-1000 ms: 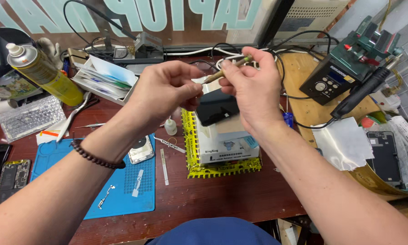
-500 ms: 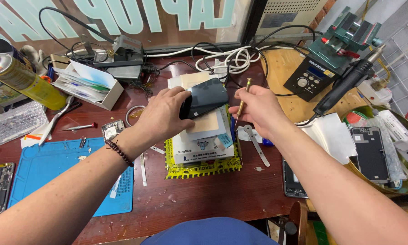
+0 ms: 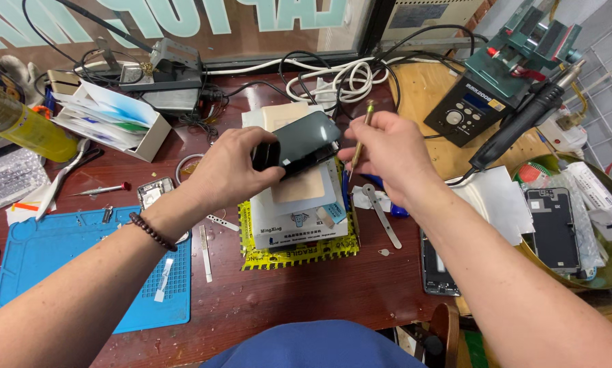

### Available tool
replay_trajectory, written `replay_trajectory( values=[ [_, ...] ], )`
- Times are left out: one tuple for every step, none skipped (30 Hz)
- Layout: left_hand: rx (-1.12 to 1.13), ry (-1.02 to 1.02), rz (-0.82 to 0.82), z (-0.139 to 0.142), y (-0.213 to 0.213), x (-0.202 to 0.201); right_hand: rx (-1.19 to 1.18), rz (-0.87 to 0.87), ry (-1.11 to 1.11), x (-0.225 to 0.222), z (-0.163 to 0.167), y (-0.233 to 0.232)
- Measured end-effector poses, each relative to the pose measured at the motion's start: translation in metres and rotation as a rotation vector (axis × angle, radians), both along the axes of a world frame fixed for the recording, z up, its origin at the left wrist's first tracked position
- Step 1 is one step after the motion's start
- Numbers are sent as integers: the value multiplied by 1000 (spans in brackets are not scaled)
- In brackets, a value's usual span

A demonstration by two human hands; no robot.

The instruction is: The person works on a disassembled smartphone at a repair bench, holding the screen assembly open with one hand while using a pry tool with the other to work along the edge of the display and inside the frame. They reposition the phone several times and continue prying around the screen.

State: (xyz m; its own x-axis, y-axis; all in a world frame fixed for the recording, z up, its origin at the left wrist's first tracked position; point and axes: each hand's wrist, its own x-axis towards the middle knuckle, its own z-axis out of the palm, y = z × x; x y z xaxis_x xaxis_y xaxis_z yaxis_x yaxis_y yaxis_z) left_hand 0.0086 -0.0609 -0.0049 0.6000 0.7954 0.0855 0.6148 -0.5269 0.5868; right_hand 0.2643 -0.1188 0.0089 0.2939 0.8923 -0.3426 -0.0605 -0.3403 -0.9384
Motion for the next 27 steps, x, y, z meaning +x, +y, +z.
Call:
replay_trajectory(
  values=[
    [-75, -23, 36, 0, 3, -2, 45, -40, 32, 3, 3, 1],
    [-149, -46, 73, 1, 7, -5, 89, -78, 65, 6, 6, 2],
    [-222, -70, 111, 1, 12, -7, 127, -85, 95, 9, 10, 3],
    [-248, -130, 85, 2, 17, -9, 165, -95, 121, 14, 16, 2],
    [-276, -193, 60, 3, 23, -11, 202, -104, 145, 18, 20, 2],
    [-304, -256, 36, 3, 26, -11, 218, -100, 81, 20, 23, 2],
    [-342, -287, 54, 2, 29, -13, 236, -95, 21, 20, 25, 2],
    [-381, -318, 72, 2, 30, -14, 252, -91, -41, 18, 26, 2],
    [-421, -353, 89, 1, 31, -14, 277, -87, -12, 16, 26, 2],
    [-430, -368, 103, 0, 33, -15, 303, -82, 22, 12, 25, 3],
    [-437, -380, 117, -1, 33, -15, 329, -77, 57, 7, 23, 3],
    [-446, -395, 133, -3, 34, -16, 367, -56, 33, 1, 21, 4],
    [-469, -429, 118, -5, 34, -16, 405, -34, 10, -7, 17, 5],
    [-491, -464, 101, -7, 34, -16, 445, -13, -13, -14, 14, 7],
    [-514, -501, 85, -9, 35, -16, 476, 7, -97, -20, 10, 7],
    [-520, -522, 85, -12, 35, -15, 506, 29, -181, -27, 6, 5],
    [-523, -540, 87, -14, 37, -16, 537, 51, -260, -35, 2, 4],
    [-524, -559, 88, -16, 39, -16, 563, 68, -282, -42, -3, 5],
    [-542, -586, 102, -19, 40, -16, 589, 84, -308, -49, -7, 6],
    [-561, -613, 116, -22, 42, -15, 614, 102, -332, -55, -11, 6],
    [-579, -638, 131, -26, 43, -14, 614, 92, -320, -60, -15, 6],
    [-580, -651, 127, -29, 44, -13, 615, 84, -307, -65, -19, 6],
    [-579, -661, 125, -31, 45, -13, 616, 76, -290, -70, -22, 6],
    [-579, -670, 121, -34, 47, -12, 624, 79, -326, -74, -26, 6],
    [-592, -691, 122, -36, 47, -11, 631, 82, -365, -76, -28, 6],
    [-606, -713, 123, -37, 48, -10, 637, 85, -406, -77, -30, 5],
    [-618, -733, 122, -38, 48, -9, 640, 89, -417, -77, -32, 5]
  ],
)
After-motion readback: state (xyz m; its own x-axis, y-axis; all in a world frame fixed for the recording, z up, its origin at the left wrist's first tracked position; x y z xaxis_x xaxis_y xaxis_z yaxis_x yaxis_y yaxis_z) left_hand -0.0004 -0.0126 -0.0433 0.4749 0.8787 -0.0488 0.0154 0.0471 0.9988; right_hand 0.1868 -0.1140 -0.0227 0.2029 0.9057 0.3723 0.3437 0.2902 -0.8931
